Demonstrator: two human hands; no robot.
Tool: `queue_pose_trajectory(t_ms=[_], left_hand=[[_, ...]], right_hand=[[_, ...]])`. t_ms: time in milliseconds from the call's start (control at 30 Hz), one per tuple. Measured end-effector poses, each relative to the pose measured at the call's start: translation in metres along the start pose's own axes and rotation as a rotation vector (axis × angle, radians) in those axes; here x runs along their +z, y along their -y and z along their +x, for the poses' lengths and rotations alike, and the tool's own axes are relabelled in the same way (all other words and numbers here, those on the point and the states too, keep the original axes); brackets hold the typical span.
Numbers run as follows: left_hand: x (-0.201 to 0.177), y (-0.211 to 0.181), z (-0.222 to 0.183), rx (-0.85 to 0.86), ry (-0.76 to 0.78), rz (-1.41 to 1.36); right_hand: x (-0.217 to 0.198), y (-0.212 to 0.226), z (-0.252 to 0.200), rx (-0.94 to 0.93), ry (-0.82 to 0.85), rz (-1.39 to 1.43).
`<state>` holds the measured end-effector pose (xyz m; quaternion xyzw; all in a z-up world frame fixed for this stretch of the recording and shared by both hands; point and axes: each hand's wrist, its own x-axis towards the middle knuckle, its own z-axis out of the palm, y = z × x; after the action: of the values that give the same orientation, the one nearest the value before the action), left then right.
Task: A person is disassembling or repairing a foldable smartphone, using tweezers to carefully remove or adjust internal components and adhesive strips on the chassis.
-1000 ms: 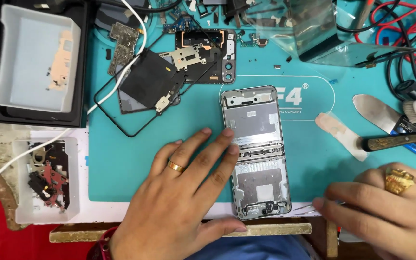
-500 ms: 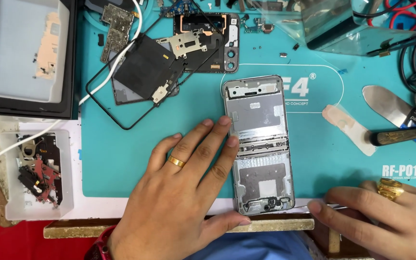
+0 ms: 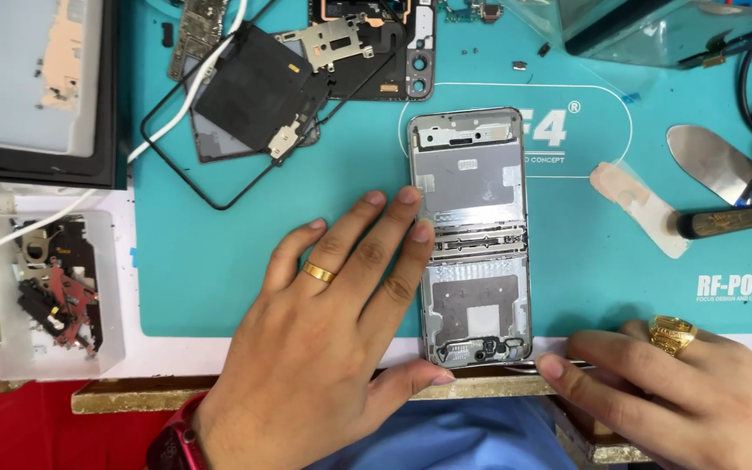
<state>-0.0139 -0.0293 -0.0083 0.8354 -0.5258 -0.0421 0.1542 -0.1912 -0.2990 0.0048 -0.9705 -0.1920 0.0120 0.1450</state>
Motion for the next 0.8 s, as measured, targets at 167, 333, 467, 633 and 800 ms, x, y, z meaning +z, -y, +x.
queue_pose_trajectory(t_ms=[167, 333, 467, 633, 800], left_hand=[[-0.001, 0.001, 0.002, -0.008, -0.016, -0.004], [-0.001, 0.0, 0.002, -0.004, -0.006, 0.013], [-0.002, 0.002, 0.003, 0.002, -0.016, 0.002], [-0.002, 0.001, 0.003, -0.007, -0.001, -0.007], [-0.002, -0.001, 0.006, 0.009, -0.015, 0.013]], right_hand=[[0.001, -0.002, -0.003, 0.068, -0.011, 0.055], [0.003, 0.001, -0.002, -0.023, 0.034, -0.006], [-0.002, -0.008, -0.003, 0.005, 0.003, 0.037], [-0.006, -0.01, -0.001, -0.003, 0.021, 0.06], [-0.021, -0.033, -0.003, -0.163, 0.161, -0.091]])
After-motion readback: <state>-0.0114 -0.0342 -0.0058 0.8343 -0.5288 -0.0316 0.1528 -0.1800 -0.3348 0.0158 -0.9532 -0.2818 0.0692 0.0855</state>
